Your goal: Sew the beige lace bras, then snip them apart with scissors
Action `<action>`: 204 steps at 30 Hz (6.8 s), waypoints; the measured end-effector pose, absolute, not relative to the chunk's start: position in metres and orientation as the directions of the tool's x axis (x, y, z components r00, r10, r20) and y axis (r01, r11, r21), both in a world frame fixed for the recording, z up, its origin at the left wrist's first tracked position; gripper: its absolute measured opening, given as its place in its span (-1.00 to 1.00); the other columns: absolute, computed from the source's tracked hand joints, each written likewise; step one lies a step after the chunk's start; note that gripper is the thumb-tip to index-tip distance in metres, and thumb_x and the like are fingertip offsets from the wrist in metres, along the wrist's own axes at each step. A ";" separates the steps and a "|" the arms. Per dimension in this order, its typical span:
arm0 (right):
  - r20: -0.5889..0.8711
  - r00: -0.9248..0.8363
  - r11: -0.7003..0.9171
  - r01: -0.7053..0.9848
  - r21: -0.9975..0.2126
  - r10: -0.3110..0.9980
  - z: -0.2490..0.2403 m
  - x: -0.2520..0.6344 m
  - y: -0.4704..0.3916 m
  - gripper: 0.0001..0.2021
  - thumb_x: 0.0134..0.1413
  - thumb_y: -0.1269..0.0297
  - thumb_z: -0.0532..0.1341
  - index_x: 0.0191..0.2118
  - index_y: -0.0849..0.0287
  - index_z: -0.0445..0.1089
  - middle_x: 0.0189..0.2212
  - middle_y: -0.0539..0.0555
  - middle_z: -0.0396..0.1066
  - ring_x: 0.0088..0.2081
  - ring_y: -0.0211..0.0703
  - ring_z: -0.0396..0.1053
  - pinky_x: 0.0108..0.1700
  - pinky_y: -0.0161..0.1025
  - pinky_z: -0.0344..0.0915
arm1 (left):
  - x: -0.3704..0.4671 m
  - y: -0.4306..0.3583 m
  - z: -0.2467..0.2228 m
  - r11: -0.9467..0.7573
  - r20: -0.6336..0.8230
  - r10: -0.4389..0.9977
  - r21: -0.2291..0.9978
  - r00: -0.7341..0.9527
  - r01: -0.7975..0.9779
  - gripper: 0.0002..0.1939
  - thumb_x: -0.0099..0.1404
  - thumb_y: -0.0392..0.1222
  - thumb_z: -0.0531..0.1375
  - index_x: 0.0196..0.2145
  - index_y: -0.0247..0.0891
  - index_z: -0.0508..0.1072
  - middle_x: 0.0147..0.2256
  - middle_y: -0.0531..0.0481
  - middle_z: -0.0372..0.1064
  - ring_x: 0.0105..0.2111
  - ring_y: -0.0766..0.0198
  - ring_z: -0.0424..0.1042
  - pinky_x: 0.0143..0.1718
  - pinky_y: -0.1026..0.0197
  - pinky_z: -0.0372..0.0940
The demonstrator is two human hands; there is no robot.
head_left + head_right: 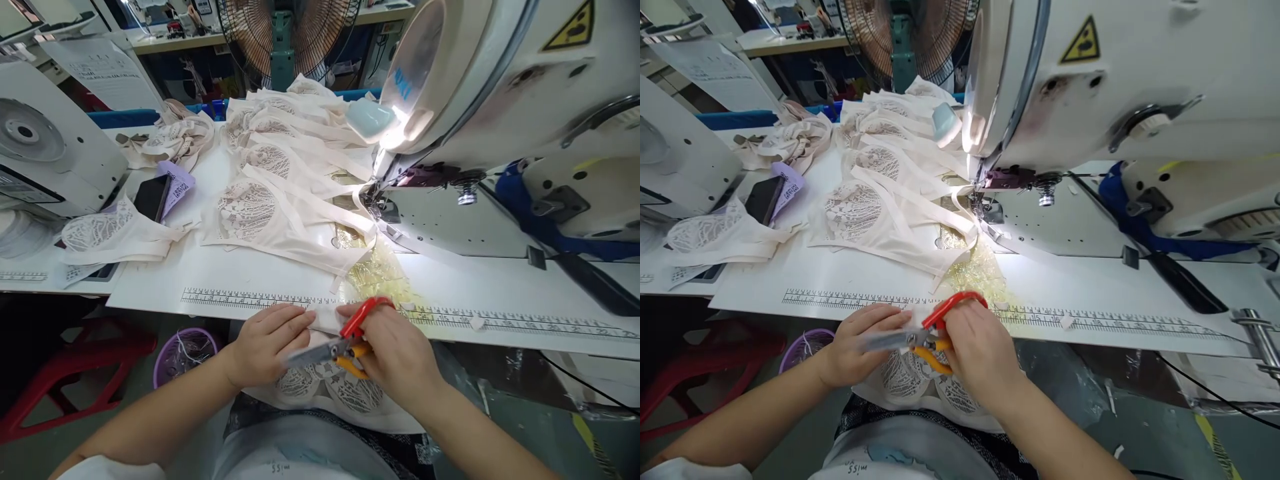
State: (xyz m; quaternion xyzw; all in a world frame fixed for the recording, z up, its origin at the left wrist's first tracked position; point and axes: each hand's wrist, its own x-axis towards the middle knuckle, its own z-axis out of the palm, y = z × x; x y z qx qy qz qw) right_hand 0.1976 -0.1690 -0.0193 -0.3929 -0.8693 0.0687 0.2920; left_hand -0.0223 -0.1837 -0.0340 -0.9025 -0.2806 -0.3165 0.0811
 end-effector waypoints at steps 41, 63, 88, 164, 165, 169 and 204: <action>0.485 -0.572 0.749 0.529 -0.398 0.662 -0.024 0.205 -0.186 -0.61 -0.02 0.61 0.03 -0.02 0.35 0.29 -0.15 0.22 0.47 -0.04 -0.02 0.36 -0.03 -0.08 0.38 | -0.023 -0.182 -0.026 -0.812 0.565 0.566 0.255 0.601 0.525 -0.91 0.24 -0.43 0.09 -0.29 -0.40 0.36 -0.22 -0.23 0.48 -0.09 0.08 0.42 -0.13 0.02 0.43; 0.525 -0.651 0.836 0.432 -0.338 0.549 -0.012 0.198 -0.178 -0.68 0.02 0.60 -0.02 -0.09 0.33 0.25 -0.33 0.23 0.46 -0.30 -0.06 0.43 -0.28 -0.12 0.44 | -0.007 -0.173 -0.009 -0.560 0.419 0.811 0.356 0.407 0.748 -0.87 0.32 -0.28 -0.06 -0.30 -0.27 0.26 -0.47 -0.03 0.40 -0.43 0.22 0.40 -0.43 0.20 0.32; 0.480 -0.699 0.848 0.451 -0.278 0.529 -0.020 0.204 -0.182 -0.73 0.02 0.60 0.00 -0.19 0.41 0.37 -0.17 0.31 0.46 -0.12 0.01 0.41 -0.11 -0.06 0.42 | 0.001 -0.160 -0.012 -0.443 0.205 0.889 0.159 0.410 0.882 -0.79 0.30 -0.05 0.04 -0.28 -0.26 0.27 -0.47 0.03 0.34 -0.52 0.26 0.33 -0.60 0.26 0.14; 0.382 -0.635 0.736 0.509 -0.447 0.671 -0.008 0.205 -0.177 -0.72 -0.05 0.63 -0.03 -0.34 0.20 0.33 -0.16 0.18 0.46 -0.22 -0.08 0.40 -0.23 -0.11 0.40 | -0.016 -0.199 -0.035 -0.719 0.523 0.661 0.235 0.538 0.654 -0.66 0.27 -0.41 0.07 0.01 -0.48 0.32 -0.07 -0.25 0.40 0.01 0.10 0.31 -0.06 0.01 0.38; 0.384 -0.637 0.738 0.506 -0.446 0.668 -0.008 0.204 -0.177 -0.73 -0.04 0.63 -0.03 -0.34 0.21 0.33 -0.16 0.19 0.46 -0.22 -0.07 0.40 -0.23 -0.11 0.40 | -0.016 -0.199 -0.035 -0.720 0.525 0.659 0.233 0.538 0.654 -0.66 0.27 -0.40 0.07 0.01 -0.47 0.31 -0.07 -0.23 0.40 0.01 0.11 0.31 -0.06 0.01 0.39; 0.385 -0.642 0.742 0.493 -0.455 0.663 -0.010 0.205 -0.177 -0.75 -0.06 0.63 -0.01 -0.35 0.21 0.32 -0.16 0.21 0.45 -0.20 -0.03 0.38 -0.21 -0.06 0.38 | -0.017 -0.200 -0.037 -0.718 0.519 0.663 0.239 0.539 0.654 -0.65 0.27 -0.40 0.08 0.02 -0.48 0.31 -0.05 -0.24 0.38 0.01 0.09 0.30 -0.06 0.00 0.39; 0.379 -0.622 0.723 0.518 -0.457 0.685 -0.007 0.204 -0.177 -0.73 0.02 0.61 -0.03 -0.32 0.24 0.36 -0.25 0.20 0.46 -0.24 -0.07 0.38 -0.22 -0.11 0.40 | -0.006 -0.195 -0.035 -0.668 0.525 0.663 0.093 0.533 0.739 -0.70 0.25 -0.35 0.13 -0.04 -0.40 0.39 -0.17 -0.13 0.44 -0.15 0.14 0.36 -0.16 0.10 0.40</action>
